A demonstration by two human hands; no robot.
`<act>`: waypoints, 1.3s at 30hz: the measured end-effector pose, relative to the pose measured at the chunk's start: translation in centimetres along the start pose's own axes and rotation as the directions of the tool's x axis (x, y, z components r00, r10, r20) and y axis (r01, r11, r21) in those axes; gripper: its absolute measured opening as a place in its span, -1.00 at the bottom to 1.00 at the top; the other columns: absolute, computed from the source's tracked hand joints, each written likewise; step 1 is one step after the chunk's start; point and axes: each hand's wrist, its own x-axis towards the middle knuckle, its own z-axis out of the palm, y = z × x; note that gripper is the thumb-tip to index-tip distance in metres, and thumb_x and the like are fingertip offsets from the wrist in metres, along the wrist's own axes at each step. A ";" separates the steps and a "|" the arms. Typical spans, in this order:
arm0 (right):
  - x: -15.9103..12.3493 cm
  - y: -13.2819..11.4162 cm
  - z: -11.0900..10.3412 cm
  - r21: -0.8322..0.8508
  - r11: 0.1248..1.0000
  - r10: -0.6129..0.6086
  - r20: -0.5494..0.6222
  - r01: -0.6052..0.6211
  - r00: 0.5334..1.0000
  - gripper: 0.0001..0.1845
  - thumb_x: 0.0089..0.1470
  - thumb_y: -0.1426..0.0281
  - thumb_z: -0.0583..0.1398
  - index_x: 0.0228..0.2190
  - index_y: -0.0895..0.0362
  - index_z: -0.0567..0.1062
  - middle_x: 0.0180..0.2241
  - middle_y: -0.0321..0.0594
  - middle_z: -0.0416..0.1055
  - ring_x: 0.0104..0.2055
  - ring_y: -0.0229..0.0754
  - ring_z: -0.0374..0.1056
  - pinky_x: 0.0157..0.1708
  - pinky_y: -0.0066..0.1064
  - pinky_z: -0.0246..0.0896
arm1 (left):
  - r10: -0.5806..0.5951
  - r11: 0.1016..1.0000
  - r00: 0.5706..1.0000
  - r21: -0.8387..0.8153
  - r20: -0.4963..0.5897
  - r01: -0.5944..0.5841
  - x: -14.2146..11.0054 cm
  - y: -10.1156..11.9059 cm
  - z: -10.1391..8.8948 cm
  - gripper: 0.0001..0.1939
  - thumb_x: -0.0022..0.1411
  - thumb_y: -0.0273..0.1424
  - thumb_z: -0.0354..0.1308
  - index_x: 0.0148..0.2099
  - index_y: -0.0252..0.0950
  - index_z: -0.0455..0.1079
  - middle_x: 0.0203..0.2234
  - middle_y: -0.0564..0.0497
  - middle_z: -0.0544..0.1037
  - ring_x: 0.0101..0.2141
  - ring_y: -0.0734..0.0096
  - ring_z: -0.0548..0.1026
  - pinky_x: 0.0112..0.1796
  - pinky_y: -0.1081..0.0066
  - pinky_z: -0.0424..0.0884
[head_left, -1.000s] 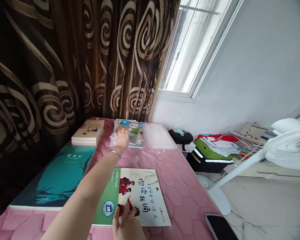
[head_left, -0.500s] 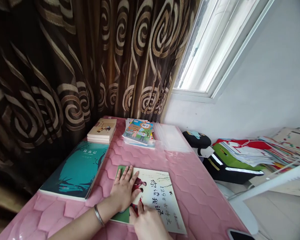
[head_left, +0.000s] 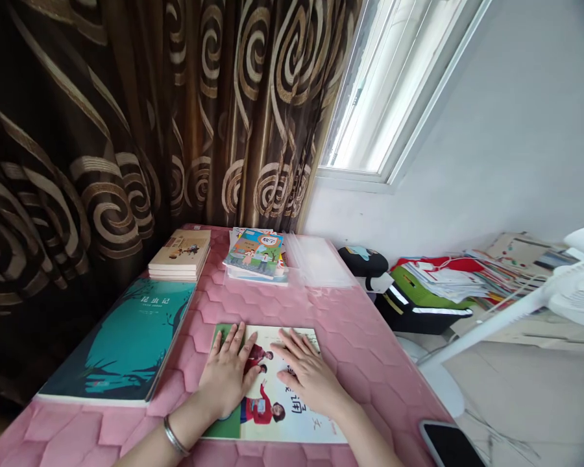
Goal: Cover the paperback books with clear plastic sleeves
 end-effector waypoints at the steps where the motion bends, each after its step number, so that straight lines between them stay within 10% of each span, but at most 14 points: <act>1: -0.1 0.2 0.1 -0.010 1.000 -0.008 -0.007 0.008 1.000 -0.45 0.29 0.09 -0.06 0.27 -0.18 0.06 0.38 -0.35 -0.23 0.40 -0.05 -0.34 0.32 0.02 -0.29 | 0.023 1.000 1.000 -0.007 -0.017 -0.023 -0.2 -0.2 0.1 -0.38 0.36 -0.05 -0.15 0.37 -0.15 -0.01 0.36 -0.11 -0.08 0.33 0.08 -0.08 0.27 -0.05 -0.14; 8: -0.1 0.2 0.6 -0.036 0.999 -0.027 -0.049 0.026 0.998 -0.43 0.30 0.10 -0.06 0.29 -0.22 -0.03 0.37 -0.42 -0.28 0.40 -0.04 -0.33 0.33 -0.02 -0.31 | 0.241 0.950 0.967 -0.225 0.079 -0.218 -4.3 -1.7 -0.5 -0.29 0.25 -0.14 0.11 0.37 -0.07 -0.02 0.36 -0.04 -0.05 0.32 0.04 -0.05 0.25 0.00 0.03; 17: -0.1 0.3 0.5 -0.005 1.000 -0.025 -0.048 0.025 0.999 -0.44 0.30 0.08 -0.06 0.28 -0.25 -0.01 0.37 -0.42 -0.27 0.40 -0.03 -0.33 0.33 0.03 -0.31 | 0.153 0.953 0.917 -0.301 0.369 -0.038 -5.2 -1.0 -4.1 -0.09 0.02 -0.19 0.35 0.35 -0.02 0.00 0.37 -0.05 -0.13 0.32 -0.04 -0.10 0.26 -0.01 -0.01; 25: -0.1 0.4 0.4 0.004 0.999 -0.031 -0.065 0.032 0.997 -0.43 0.28 0.08 -0.03 0.27 -0.23 0.03 0.37 -0.39 -0.24 0.40 -0.02 -0.31 0.32 0.02 -0.29 | 0.198 0.926 0.899 -0.376 0.391 -0.040 -4.9 -0.9 -5.1 -0.09 0.03 0.01 0.28 0.35 -0.04 0.01 0.36 -0.11 -0.15 0.32 -0.08 -0.15 0.26 -0.06 -0.08; 39: 0.0 0.2 0.1 0.083 0.997 0.010 -0.027 -0.008 1.000 -0.46 0.27 0.05 -0.04 0.24 -0.22 0.13 0.37 -0.43 -0.25 0.40 -0.05 -0.37 0.33 0.01 -0.36 | 0.177 0.926 0.907 -0.377 0.382 -0.022 -4.8 -1.0 -6.0 -0.29 0.02 -0.31 0.30 0.24 -0.05 0.26 0.34 -0.05 0.00 0.31 -0.02 -0.03 0.23 0.02 0.06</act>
